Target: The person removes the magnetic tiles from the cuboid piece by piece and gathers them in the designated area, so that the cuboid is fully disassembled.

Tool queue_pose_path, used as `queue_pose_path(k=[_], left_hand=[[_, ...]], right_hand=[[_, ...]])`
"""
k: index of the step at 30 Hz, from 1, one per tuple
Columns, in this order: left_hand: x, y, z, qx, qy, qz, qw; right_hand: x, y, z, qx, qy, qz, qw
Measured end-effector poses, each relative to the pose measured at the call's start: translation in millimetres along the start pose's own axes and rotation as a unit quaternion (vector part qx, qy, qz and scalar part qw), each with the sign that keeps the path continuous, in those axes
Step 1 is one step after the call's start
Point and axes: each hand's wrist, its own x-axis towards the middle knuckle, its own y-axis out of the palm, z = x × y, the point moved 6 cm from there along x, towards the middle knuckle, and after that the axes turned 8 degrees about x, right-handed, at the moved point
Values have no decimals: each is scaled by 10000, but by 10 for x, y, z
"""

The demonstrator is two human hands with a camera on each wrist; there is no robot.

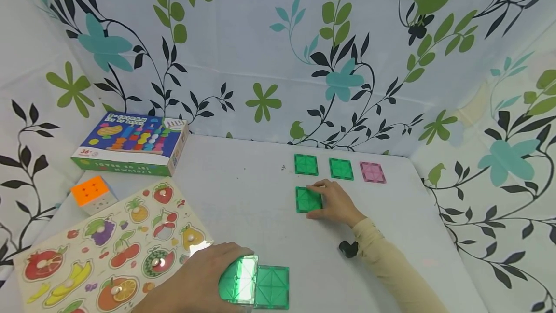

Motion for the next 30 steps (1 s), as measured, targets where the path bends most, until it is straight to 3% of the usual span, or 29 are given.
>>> queue_pose_path(k=[4, 9, 12, 16, 22, 26, 30], left_hand=[[23, 6, -13, 34, 139, -66, 9999], [29, 2, -14, 70, 99, -3, 9999], [24, -1, -14, 89, 14, 103, 9999], [26, -16, -30, 192, 49, 60, 9998], [11, -23, -27, 112, 75, -105, 9999], [6, -15, -23, 21, 106, -163, 9998], [14, -12, -24, 19, 97, -112, 9999]], right_hand=[[-101, 3, 87, 33, -114, -322, 9994], [-340, 0, 434, 554, -455, -493, 9962], [-520, 54, 680, 851, -663, -244, 9939], [-759, 237, 985, 850, -907, 382, 9915], [-1055, 633, 1301, 328, -1495, 1080, 9823], [-1178, 787, 1405, -311, -1942, 964, 9757], [-1237, 822, 1443, -530, -2100, 737, 9735]])
